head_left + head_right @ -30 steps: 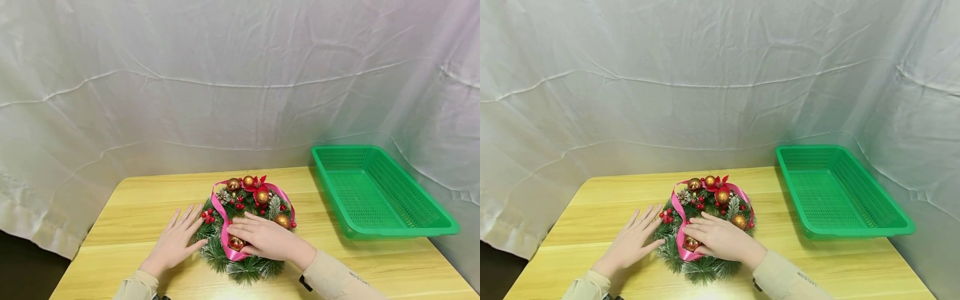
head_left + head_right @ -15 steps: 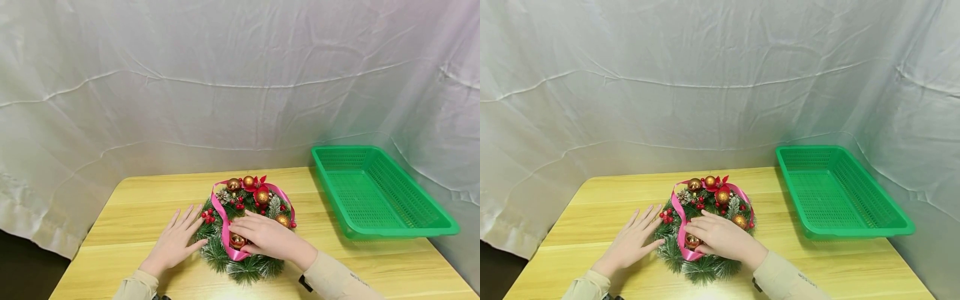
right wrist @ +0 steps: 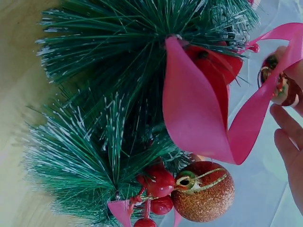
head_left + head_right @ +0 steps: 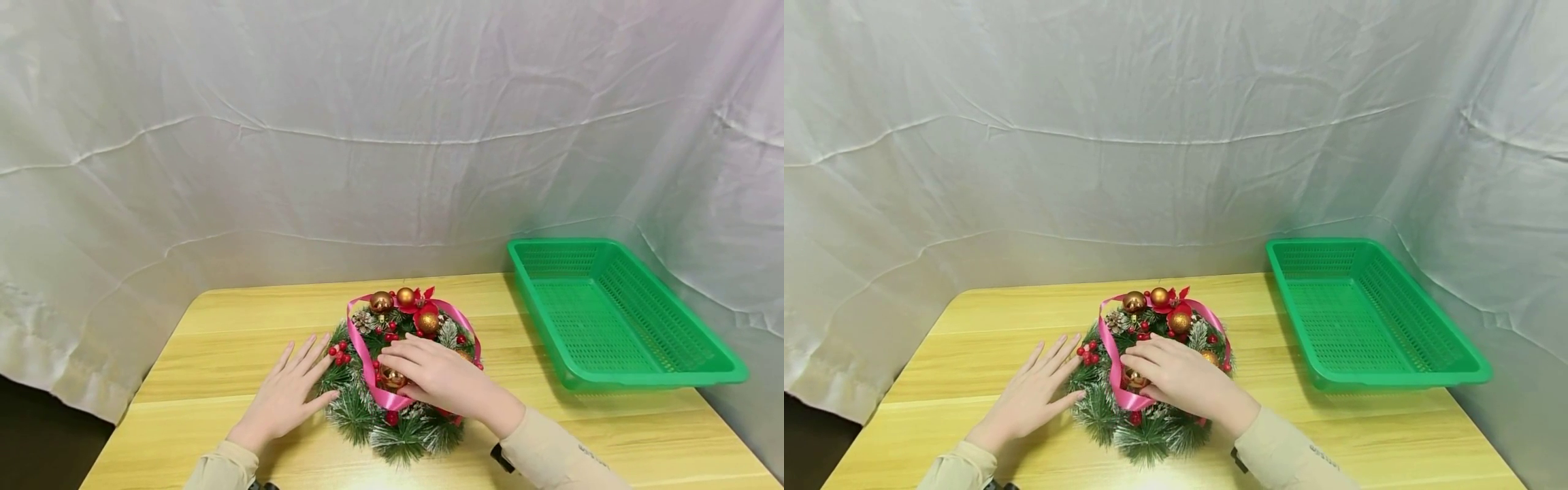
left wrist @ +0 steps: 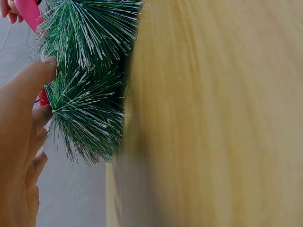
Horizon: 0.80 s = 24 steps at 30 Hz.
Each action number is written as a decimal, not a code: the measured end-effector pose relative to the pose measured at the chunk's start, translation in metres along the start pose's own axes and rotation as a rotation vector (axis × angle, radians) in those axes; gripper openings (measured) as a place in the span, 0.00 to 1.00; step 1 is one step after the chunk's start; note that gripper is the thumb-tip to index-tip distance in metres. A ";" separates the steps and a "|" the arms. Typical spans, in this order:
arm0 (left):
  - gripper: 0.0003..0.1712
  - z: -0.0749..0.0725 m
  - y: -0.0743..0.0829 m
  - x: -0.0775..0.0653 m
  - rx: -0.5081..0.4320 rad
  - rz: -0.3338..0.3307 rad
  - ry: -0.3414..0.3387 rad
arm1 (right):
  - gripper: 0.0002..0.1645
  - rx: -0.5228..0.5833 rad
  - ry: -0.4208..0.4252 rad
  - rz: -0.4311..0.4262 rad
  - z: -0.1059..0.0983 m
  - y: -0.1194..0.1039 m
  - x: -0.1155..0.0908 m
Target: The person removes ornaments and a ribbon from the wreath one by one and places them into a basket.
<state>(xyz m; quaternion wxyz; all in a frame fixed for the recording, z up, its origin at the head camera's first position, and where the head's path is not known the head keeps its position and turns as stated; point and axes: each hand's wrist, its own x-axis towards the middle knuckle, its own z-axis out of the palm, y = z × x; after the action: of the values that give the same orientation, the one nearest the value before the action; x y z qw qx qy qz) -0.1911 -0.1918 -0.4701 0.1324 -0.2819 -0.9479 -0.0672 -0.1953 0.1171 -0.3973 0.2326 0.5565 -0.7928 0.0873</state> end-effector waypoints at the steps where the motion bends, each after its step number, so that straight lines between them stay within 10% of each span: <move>1: 0.42 0.000 0.000 0.000 0.000 -0.002 -0.003 | 0.36 0.001 0.009 0.004 -0.001 0.001 0.000; 24: 0.43 0.000 -0.001 0.000 -0.008 -0.004 -0.021 | 0.41 -0.014 0.083 0.038 -0.043 0.026 -0.022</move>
<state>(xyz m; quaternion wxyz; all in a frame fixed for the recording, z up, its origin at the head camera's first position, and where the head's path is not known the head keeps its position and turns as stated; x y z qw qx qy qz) -0.1921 -0.1926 -0.4701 0.1214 -0.2813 -0.9495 -0.0684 -0.2015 0.1621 -0.3669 0.2673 0.5356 -0.7936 0.1092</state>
